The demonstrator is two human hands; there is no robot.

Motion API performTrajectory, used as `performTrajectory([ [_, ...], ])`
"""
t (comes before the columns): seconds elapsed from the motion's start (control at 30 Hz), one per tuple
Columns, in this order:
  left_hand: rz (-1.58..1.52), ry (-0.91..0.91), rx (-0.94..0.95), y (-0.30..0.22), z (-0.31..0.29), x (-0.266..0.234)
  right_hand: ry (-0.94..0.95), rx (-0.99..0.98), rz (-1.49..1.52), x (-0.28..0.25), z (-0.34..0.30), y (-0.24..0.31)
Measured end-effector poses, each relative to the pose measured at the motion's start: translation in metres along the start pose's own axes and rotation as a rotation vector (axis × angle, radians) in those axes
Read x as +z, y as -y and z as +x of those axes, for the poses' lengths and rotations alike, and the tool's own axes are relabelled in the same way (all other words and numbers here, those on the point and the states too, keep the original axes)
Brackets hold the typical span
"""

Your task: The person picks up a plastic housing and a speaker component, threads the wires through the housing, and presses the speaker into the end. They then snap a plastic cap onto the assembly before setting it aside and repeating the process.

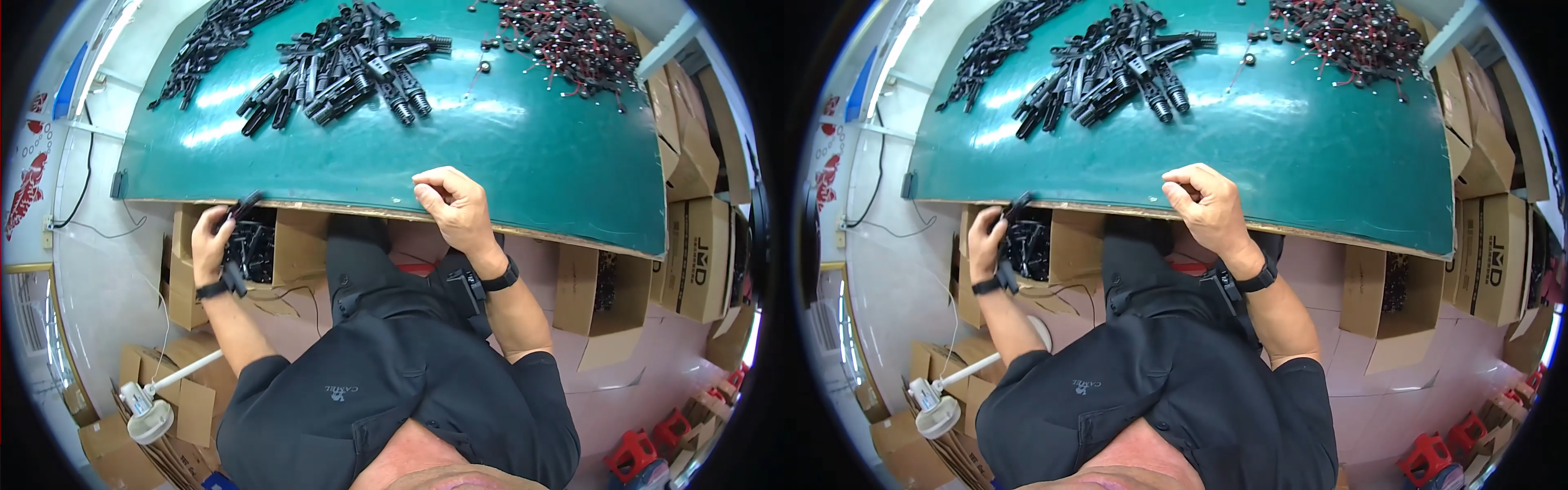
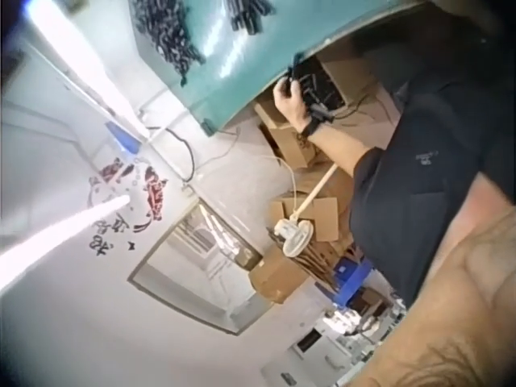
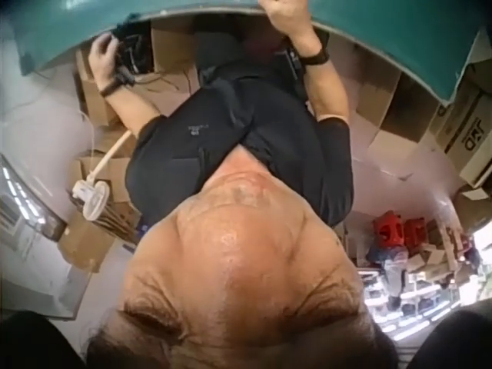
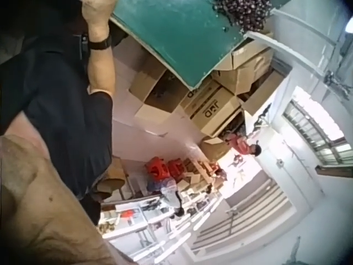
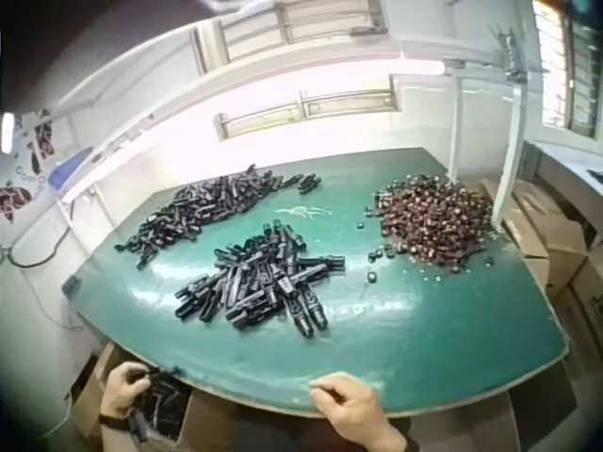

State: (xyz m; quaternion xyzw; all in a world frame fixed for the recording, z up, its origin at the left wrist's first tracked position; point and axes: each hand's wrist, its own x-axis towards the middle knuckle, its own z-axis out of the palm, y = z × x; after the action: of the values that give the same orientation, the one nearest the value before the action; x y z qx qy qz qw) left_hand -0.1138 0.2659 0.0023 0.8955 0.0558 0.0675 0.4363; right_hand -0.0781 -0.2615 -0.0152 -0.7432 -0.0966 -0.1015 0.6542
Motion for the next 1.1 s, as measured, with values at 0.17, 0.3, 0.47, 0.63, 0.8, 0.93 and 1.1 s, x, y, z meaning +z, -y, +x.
performTrajectory([
  [0.17, -0.056, -0.288, 0.0, 0.003, 0.0, 0.012, -0.1, 0.035, -0.284, -0.011, 0.064, -0.009],
  [0.3, 0.235, -0.127, 0.292, -0.091, 0.032, 0.081, -0.161, -0.147, -0.649, 0.004, 0.113, -0.041],
  [0.47, 0.129, 0.051, 0.598, -0.138, 0.056, 0.16, -0.131, -0.023, -0.725, 0.005, 0.126, -0.053],
  [0.63, 0.047, 0.106, 0.714, -0.174, 0.053, 0.202, -0.24, -0.01, -0.555, -0.032, 0.09, -0.032],
  [0.8, 0.189, -0.016, 0.858, -0.201, 0.045, 0.223, 0.068, -0.08, -0.383, -0.022, 0.056, 0.005],
  [0.93, 0.212, 0.243, 0.776, -0.17, 0.044, 0.216, 0.342, -0.284, -0.278, -0.014, 0.076, -0.004],
  [1.1, 0.024, 0.212, 0.6, -0.151, 0.039, 0.214, -0.241, -0.134, -0.743, -0.085, 0.169, -0.079],
])
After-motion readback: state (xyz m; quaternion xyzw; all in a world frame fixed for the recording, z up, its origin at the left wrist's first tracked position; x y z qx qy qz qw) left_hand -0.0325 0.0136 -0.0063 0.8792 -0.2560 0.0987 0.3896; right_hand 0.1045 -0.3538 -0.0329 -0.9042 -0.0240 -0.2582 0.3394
